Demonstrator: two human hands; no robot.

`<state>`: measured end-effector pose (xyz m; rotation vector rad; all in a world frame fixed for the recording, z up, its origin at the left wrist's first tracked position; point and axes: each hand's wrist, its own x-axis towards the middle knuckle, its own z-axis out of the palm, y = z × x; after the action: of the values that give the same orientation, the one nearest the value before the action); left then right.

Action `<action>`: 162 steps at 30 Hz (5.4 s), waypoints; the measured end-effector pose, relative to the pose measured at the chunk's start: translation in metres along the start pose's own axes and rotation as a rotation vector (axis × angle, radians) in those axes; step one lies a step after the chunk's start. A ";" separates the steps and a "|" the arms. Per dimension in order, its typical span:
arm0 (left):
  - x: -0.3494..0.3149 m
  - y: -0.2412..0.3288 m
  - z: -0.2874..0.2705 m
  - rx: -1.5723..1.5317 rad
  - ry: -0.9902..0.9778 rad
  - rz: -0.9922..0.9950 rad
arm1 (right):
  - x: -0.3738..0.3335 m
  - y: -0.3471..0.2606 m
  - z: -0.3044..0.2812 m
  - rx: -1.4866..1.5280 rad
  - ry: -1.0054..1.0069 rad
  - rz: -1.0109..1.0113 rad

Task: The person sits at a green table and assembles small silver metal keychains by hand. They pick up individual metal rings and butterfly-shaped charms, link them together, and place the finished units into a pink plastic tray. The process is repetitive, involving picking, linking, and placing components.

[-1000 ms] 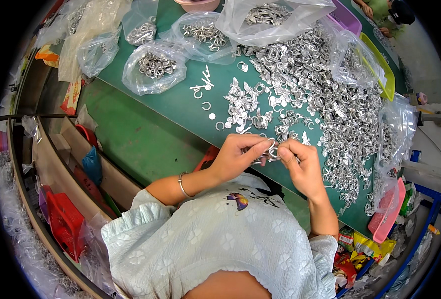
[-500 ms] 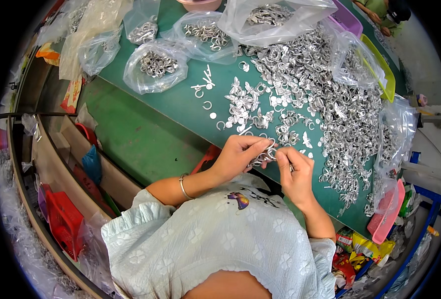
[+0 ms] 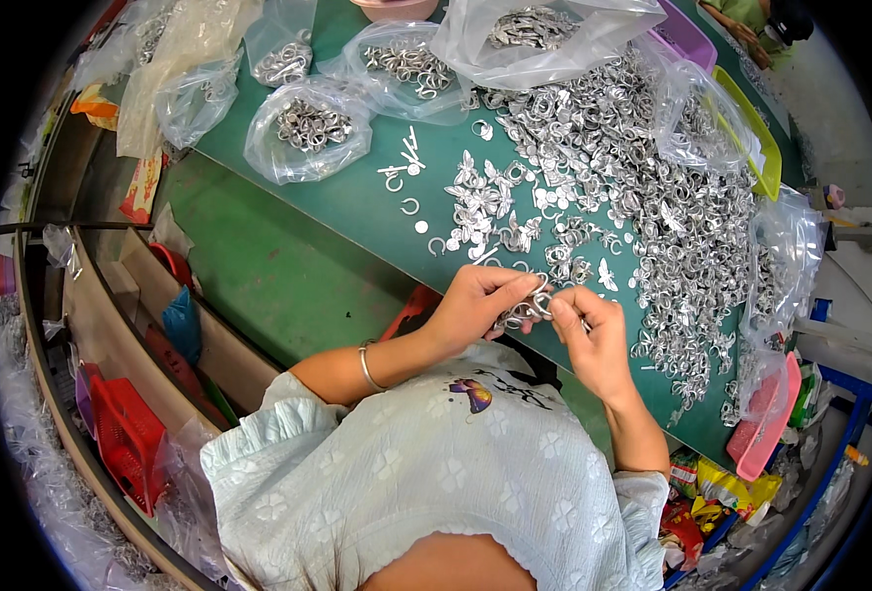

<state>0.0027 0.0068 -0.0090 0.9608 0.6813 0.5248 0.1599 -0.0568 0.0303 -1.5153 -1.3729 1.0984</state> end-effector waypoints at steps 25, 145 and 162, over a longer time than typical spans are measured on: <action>0.003 -0.009 0.004 0.089 0.131 0.140 | -0.003 0.007 0.010 -0.471 0.062 -0.141; 0.058 -0.015 -0.018 1.231 0.117 0.650 | 0.011 0.077 0.010 -0.773 0.539 -0.094; 0.068 -0.016 0.000 0.410 0.027 0.403 | -0.001 0.073 -0.025 -0.162 0.530 0.089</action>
<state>0.0511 0.0451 -0.0423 1.4943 0.6334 0.7694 0.2060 -0.0645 -0.0310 -1.8337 -1.0475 0.5784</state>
